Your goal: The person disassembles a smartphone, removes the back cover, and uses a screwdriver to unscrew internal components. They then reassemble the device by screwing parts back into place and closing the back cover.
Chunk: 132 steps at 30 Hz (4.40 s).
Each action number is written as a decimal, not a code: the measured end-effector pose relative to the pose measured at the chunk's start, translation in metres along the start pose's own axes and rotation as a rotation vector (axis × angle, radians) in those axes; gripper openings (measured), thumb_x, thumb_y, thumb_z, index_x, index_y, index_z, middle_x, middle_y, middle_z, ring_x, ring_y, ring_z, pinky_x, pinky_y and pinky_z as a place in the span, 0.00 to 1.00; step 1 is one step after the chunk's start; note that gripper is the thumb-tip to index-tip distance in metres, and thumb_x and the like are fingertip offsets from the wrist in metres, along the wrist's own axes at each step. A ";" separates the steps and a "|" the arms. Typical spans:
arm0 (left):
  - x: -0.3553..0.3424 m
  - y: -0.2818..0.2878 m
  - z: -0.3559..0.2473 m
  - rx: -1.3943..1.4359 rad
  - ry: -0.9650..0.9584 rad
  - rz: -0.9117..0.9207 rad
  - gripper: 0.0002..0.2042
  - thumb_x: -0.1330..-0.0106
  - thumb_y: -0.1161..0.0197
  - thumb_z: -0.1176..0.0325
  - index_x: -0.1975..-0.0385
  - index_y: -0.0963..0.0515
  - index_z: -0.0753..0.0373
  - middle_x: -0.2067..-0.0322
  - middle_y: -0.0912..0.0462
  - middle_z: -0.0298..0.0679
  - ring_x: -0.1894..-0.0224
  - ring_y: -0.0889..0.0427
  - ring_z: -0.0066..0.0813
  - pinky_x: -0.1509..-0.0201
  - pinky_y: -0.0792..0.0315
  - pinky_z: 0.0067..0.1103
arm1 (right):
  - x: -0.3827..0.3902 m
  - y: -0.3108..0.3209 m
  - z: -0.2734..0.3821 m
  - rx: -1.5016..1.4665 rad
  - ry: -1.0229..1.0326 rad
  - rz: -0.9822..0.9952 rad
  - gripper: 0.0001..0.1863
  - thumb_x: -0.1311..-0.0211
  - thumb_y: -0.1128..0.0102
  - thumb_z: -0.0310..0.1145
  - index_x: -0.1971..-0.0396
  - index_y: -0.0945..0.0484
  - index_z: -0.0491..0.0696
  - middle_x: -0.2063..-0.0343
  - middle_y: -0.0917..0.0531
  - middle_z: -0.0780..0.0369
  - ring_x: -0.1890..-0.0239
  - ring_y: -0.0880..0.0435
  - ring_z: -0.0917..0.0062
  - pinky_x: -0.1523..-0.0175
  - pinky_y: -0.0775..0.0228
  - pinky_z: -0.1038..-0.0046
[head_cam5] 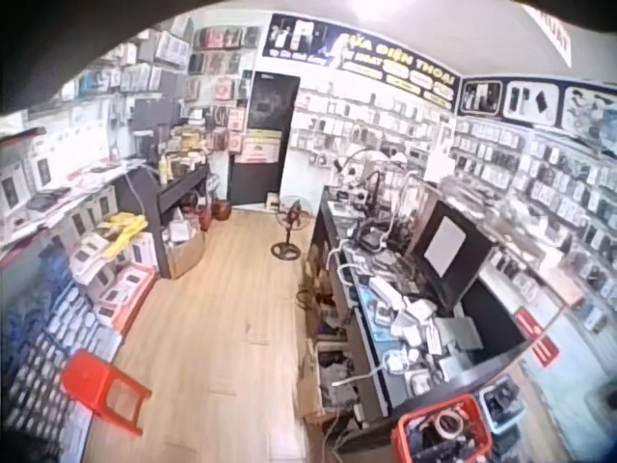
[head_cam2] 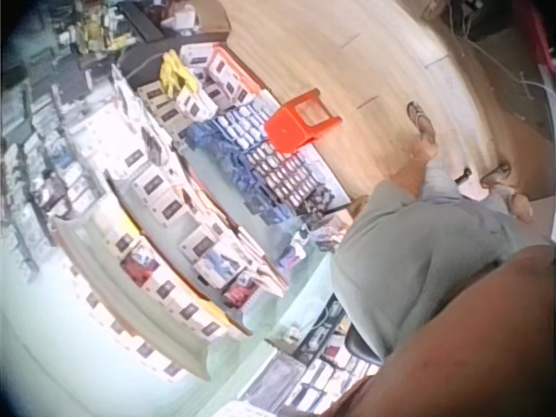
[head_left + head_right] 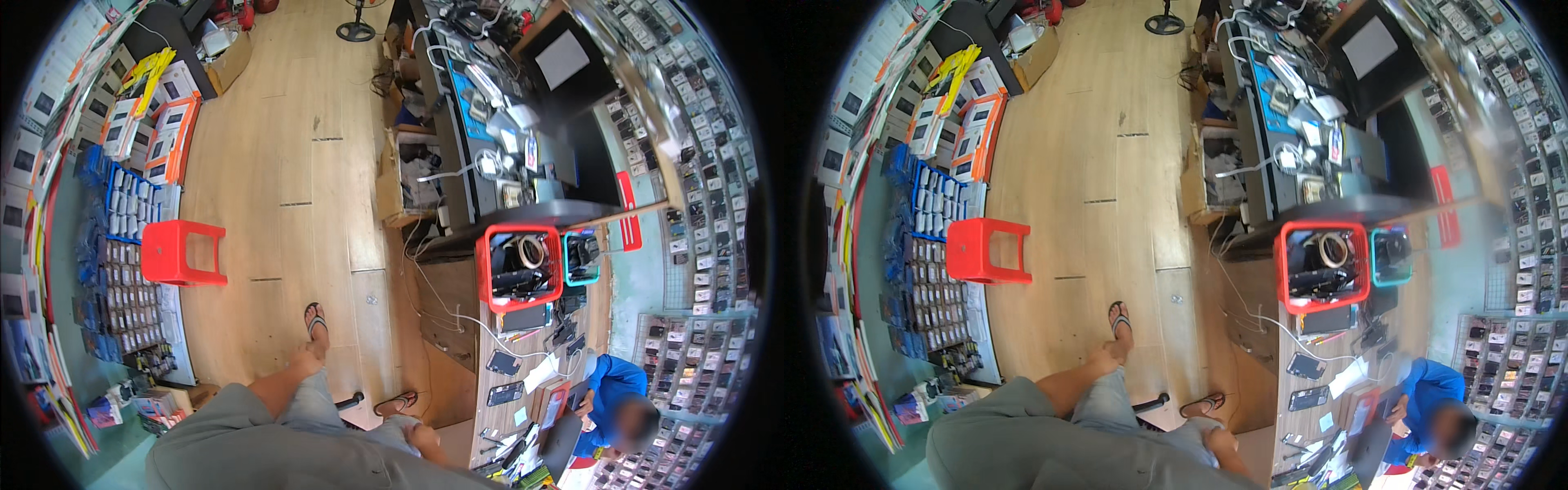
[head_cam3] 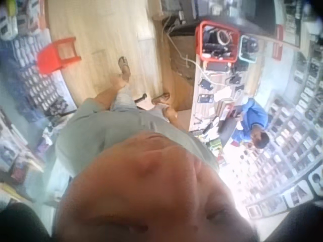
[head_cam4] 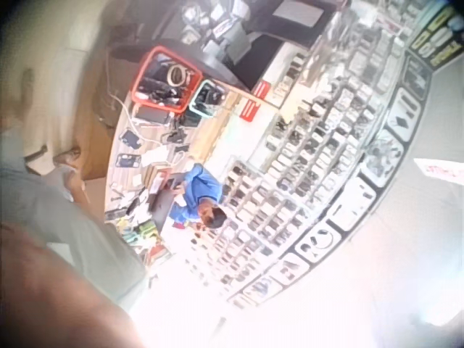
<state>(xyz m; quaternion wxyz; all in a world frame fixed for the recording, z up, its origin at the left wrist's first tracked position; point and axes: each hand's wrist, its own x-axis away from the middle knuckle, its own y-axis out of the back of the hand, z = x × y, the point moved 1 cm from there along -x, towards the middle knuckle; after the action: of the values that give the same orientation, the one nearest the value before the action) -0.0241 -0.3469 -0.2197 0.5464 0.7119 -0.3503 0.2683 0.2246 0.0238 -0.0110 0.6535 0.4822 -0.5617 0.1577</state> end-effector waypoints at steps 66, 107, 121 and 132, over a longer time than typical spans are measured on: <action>-0.633 1.186 -0.014 0.830 0.146 0.099 0.21 0.13 0.44 0.52 0.32 0.19 0.58 0.42 0.09 0.43 0.46 0.09 0.41 0.43 0.16 0.39 | -0.367 1.045 0.692 -1.141 0.014 -0.581 0.29 0.30 0.26 0.62 0.56 0.06 0.47 0.62 0.05 0.46 0.52 0.04 0.51 0.42 0.16 0.57; -0.823 1.333 -0.088 -0.324 -0.235 0.429 0.30 0.15 0.42 0.45 0.22 0.24 0.58 0.35 0.12 0.45 0.41 0.11 0.42 0.39 0.18 0.40 | -0.353 1.066 0.679 -1.639 -0.337 -0.696 0.25 0.28 0.22 0.54 0.54 0.07 0.44 0.70 0.06 0.52 0.66 0.06 0.63 0.55 0.17 0.61; -0.778 1.343 -0.353 0.127 -0.192 0.294 0.26 0.15 0.36 0.46 0.30 0.20 0.59 0.38 0.11 0.42 0.41 0.11 0.37 0.39 0.19 0.36 | -0.353 1.033 0.694 -1.721 -0.353 -0.832 0.25 0.30 0.22 0.55 0.55 0.07 0.44 0.63 0.06 0.46 0.55 0.06 0.48 0.47 0.15 0.54; -0.799 1.334 -0.272 0.046 -0.089 0.405 0.27 0.16 0.35 0.50 0.26 0.22 0.59 0.37 0.11 0.45 0.42 0.10 0.38 0.39 0.18 0.36 | -0.317 1.041 0.670 -1.822 -0.374 -0.886 0.14 0.25 0.25 0.42 0.55 0.07 0.46 0.60 0.04 0.51 0.53 0.04 0.59 0.43 0.15 0.61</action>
<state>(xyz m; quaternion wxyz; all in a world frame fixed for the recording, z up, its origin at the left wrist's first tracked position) -1.5682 -0.1295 0.0262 0.4488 0.6504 -0.5037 0.3490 -1.0452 0.0950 0.1154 0.6728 -0.0156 -0.3327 -0.6606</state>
